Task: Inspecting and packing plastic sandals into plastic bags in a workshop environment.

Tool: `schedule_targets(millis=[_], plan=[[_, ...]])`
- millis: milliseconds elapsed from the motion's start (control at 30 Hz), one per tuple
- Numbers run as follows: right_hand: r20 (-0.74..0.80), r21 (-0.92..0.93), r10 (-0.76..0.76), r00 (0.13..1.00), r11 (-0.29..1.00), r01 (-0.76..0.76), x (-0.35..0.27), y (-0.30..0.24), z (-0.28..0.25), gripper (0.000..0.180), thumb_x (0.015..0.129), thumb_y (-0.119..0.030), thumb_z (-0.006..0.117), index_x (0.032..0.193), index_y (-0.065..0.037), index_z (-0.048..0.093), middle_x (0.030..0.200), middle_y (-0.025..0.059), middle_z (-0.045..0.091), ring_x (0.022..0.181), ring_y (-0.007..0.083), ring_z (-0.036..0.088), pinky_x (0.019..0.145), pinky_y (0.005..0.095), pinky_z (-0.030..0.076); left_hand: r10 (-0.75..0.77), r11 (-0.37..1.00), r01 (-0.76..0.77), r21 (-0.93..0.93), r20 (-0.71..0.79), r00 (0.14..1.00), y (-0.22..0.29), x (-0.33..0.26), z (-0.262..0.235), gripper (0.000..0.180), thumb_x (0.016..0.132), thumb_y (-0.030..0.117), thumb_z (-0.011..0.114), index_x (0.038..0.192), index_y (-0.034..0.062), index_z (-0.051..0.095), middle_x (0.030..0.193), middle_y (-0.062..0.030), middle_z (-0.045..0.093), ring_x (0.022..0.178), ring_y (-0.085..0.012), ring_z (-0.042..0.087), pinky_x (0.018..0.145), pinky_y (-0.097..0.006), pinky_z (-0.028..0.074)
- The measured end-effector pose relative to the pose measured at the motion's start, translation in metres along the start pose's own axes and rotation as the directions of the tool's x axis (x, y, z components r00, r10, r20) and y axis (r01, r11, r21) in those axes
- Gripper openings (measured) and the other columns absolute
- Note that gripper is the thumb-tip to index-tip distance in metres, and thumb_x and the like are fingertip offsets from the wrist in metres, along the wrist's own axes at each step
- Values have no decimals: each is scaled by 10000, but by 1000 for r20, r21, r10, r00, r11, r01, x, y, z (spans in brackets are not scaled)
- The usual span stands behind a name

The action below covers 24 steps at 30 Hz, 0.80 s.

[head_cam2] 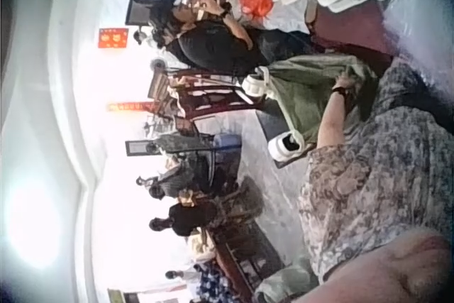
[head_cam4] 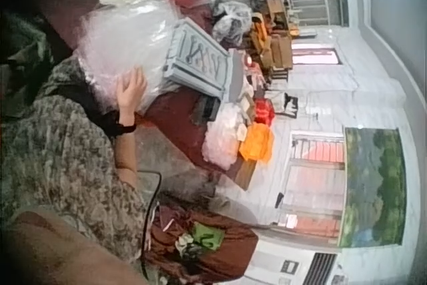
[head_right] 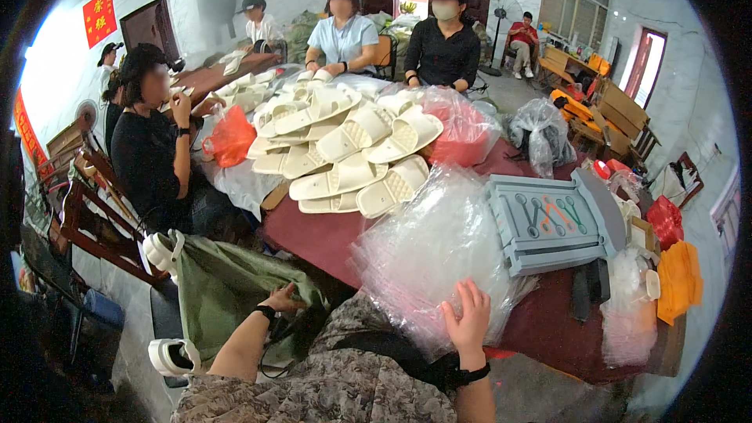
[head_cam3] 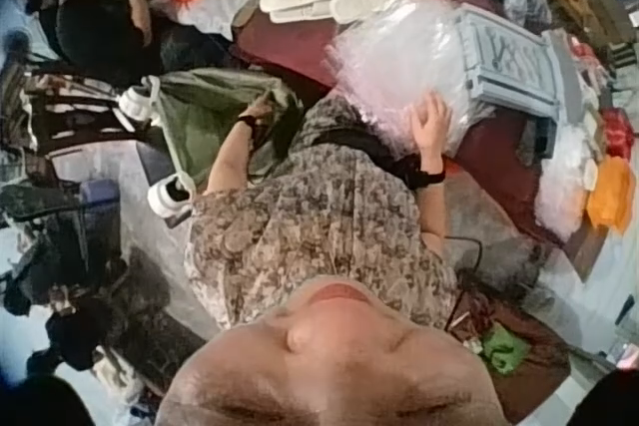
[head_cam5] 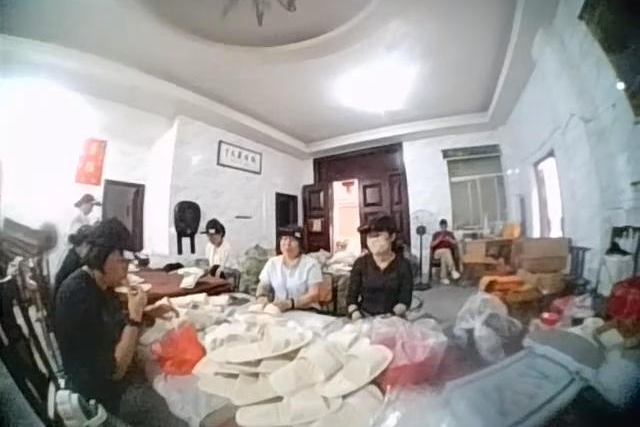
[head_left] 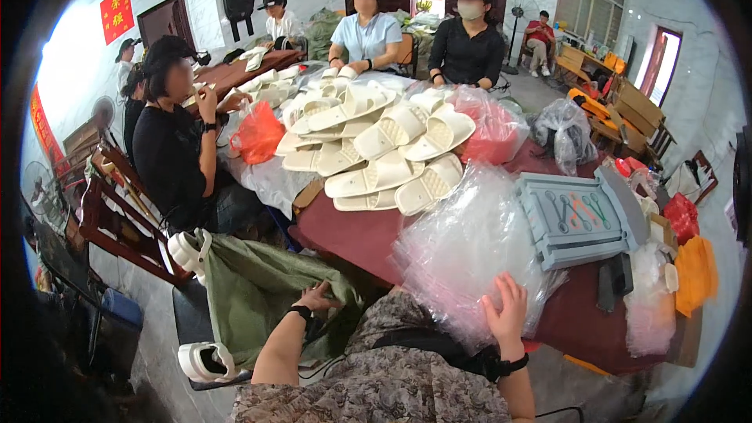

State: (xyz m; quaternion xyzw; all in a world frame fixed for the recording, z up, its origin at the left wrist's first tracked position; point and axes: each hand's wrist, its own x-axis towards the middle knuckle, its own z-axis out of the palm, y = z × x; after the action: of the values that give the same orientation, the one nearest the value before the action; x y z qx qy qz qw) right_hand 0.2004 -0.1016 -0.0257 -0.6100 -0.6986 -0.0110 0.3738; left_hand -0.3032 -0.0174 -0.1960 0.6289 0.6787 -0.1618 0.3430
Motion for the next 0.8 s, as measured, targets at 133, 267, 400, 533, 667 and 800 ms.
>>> schedule_targets(millis=[133, 267, 400, 533, 667, 800], plan=[[-24, 1, 5, 1000, 1000, -5, -3, 3, 2, 493, 813, -252, 732, 1233, -25, 607, 1334, 181, 549, 1154, 390, 487, 995, 477, 404, 81, 298, -412, -861, -408, 909, 46, 8, -30, 1020, 848, 297, 754, 1596, 155, 75, 1622, -145, 194, 1483, -299, 197, 1160, -392, 257], [-8, -8, 14, 1000, 1000, -14, 0, 4, 1, 485, 811, -251, 729, 1229, -33, 614, 1336, 177, 550, 1142, 393, 491, 992, 479, 404, -103, -156, -599, -785, -590, 800, 90, -44, -91, 823, 863, 154, 710, 1538, 47, 252, 1521, -114, 375, 1356, -246, 403, 1098, -357, 335], [-12, -16, 19, 1000, 1000, -20, -1, -3, -1, 479, 813, -246, 722, 1228, -33, 614, 1337, 182, 551, 1140, 392, 493, 991, 479, 405, -63, -55, -612, -789, -609, 790, 101, -77, -94, 753, 875, 175, 697, 1496, -3, 310, 1424, -98, 487, 1269, -231, 480, 1069, -351, 363], [-18, -10, 1, 1000, 1000, -1, -2, -3, 2, 472, 816, -247, 717, 1225, -34, 615, 1336, 184, 551, 1145, 392, 493, 993, 477, 405, 25, 742, -504, -441, -734, 678, 84, -70, -73, 930, 797, 421, 746, 1498, 5, 298, 1351, -205, 561, 1228, -339, 555, 999, -410, 452], [-36, -4, 11, 999, 1000, -11, -7, -1, 1, 468, 811, -250, 721, 1214, -33, 622, 1335, 183, 553, 1141, 389, 500, 996, 473, 403, 103, 994, -87, 59, -375, 922, 112, -120, -107, 933, 729, 596, 726, 1403, 23, 433, 1074, -206, 688, 1029, -370, 658, 875, -451, 516], [-14, -23, 5, 1000, 1000, -5, -4, 2, 5, 466, 806, -246, 725, 1207, -31, 623, 1333, 187, 553, 1139, 383, 501, 991, 476, 407, 261, 953, -298, 56, -652, 712, 142, -137, -161, 628, 710, 588, 732, 1100, 97, 680, 957, -153, 709, 927, -344, 677, 767, -453, 534]])
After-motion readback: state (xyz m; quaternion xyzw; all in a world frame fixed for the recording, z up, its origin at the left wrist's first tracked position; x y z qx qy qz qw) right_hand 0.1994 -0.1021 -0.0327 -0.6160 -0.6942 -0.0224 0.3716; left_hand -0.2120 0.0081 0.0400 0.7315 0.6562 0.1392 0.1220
